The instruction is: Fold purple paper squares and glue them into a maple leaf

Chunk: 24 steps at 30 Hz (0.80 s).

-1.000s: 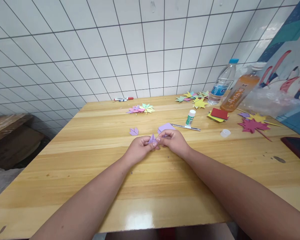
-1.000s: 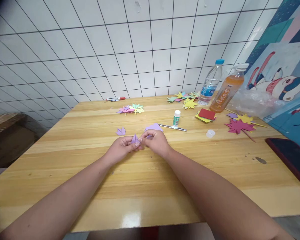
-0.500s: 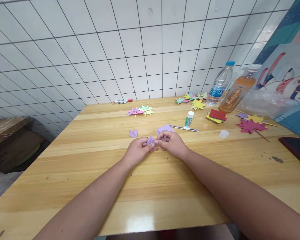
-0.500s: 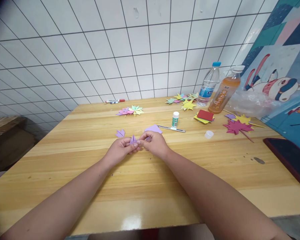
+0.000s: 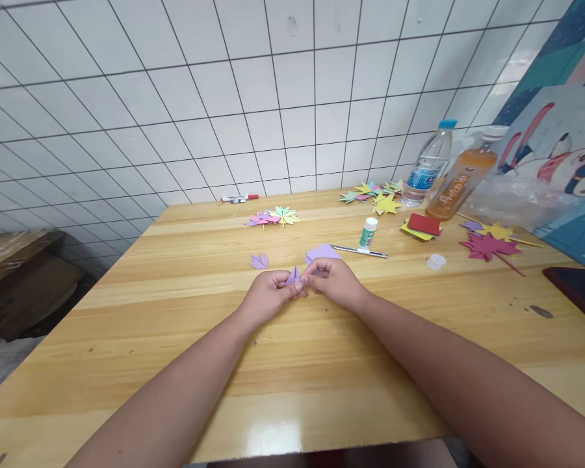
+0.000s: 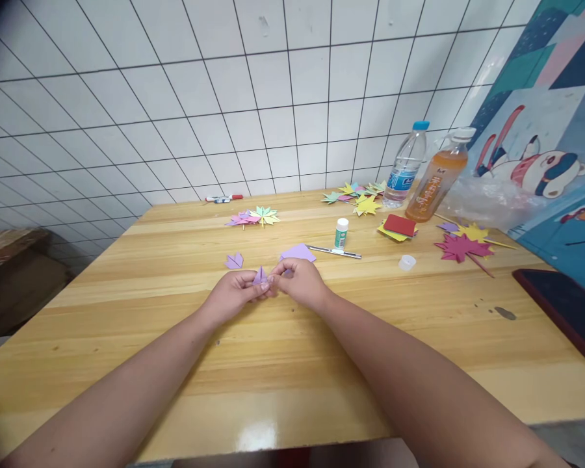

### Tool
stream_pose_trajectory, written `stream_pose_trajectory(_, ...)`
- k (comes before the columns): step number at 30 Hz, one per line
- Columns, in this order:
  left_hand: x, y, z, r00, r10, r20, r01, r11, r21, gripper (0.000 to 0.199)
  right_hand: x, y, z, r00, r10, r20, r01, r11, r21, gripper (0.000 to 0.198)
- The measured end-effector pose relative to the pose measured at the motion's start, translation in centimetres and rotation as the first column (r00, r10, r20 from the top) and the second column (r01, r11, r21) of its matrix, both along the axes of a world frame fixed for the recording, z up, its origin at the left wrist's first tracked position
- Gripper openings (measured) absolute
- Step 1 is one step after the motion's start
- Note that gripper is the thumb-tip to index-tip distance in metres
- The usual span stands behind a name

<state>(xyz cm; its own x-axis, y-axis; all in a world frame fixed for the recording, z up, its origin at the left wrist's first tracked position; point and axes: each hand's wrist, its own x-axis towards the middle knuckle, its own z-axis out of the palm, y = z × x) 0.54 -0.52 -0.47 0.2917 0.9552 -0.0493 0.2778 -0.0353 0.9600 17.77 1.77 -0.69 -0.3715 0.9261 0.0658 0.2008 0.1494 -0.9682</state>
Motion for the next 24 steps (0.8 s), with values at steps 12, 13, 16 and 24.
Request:
stream_pose_trajectory(12,0.38,0.01,0.55,0.995,0.092,0.043,-0.093,0.996,0.014,0.023,0.47,0.06,0.36,0.987,-0.055,0.152,0.043,0.996,0.080,0.015)
stream_pose_trajectory(13,0.35,0.03,0.61,0.993,0.103,0.058,-0.103,0.995,0.003,0.023,0.50,0.06,0.40,0.986,-0.042,0.159,0.030,0.997,0.074,0.015)
stream_pose_trajectory(16,0.28,0.06,0.68,0.990,0.110,0.090,-0.109,0.994,-0.021,0.024,0.48,-0.03,0.45,0.984,-0.027,0.178,0.012,0.996,0.085,0.015)
stream_pose_trajectory(24,0.17,0.07,0.38,0.997,0.067,0.031,-0.067,0.998,-0.003,0.023,0.29,-0.45,0.39,0.984,-0.028,0.176,-0.026,0.954,0.298,0.028)
